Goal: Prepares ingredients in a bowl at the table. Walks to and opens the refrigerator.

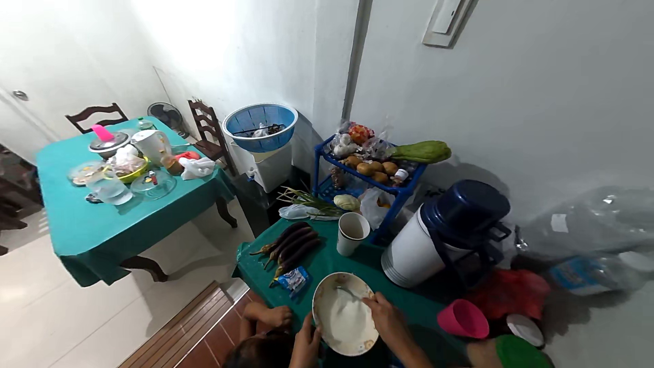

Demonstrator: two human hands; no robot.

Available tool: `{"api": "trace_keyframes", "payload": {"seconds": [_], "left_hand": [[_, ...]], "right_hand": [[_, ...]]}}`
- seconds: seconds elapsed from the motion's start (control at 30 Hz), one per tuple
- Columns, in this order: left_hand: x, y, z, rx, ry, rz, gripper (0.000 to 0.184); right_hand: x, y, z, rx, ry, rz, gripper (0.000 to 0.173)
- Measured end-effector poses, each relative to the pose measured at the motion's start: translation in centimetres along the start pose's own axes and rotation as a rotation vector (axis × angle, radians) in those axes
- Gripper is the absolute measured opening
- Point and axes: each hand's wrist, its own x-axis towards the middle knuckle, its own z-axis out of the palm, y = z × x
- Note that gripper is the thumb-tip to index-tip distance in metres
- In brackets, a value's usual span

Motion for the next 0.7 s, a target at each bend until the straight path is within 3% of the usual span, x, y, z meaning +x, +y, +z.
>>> {"api": "trace_keyframes", "payload": {"seconds": [0.2,0.5,0.57,0.7], "left_hand": [[0.0,-0.3,-0.1,-0.004,0.009,0.012,0.050],[0.1,-0.1,-0.2,0.004,0.002,-0.005,0.049],[0.0,0.1,-0.2,0.002,0.000,-0.012,0.049],[0.1,0.0,-0.2,0.004,0.000,-0.010,0.049]], "right_hand": [[-0.7,0.5,0.9,0.048,-0.052,-0.181,0.039],[-1.8,2.8,-2.0,0.017,-0.205,-0.313,0.033],[-1.6,2.7,-3.2,0.016,-0.131,-0.301,0.032],[0.3,2.4,-3.8,0.005,0.278,-0.408,0.026]]}}
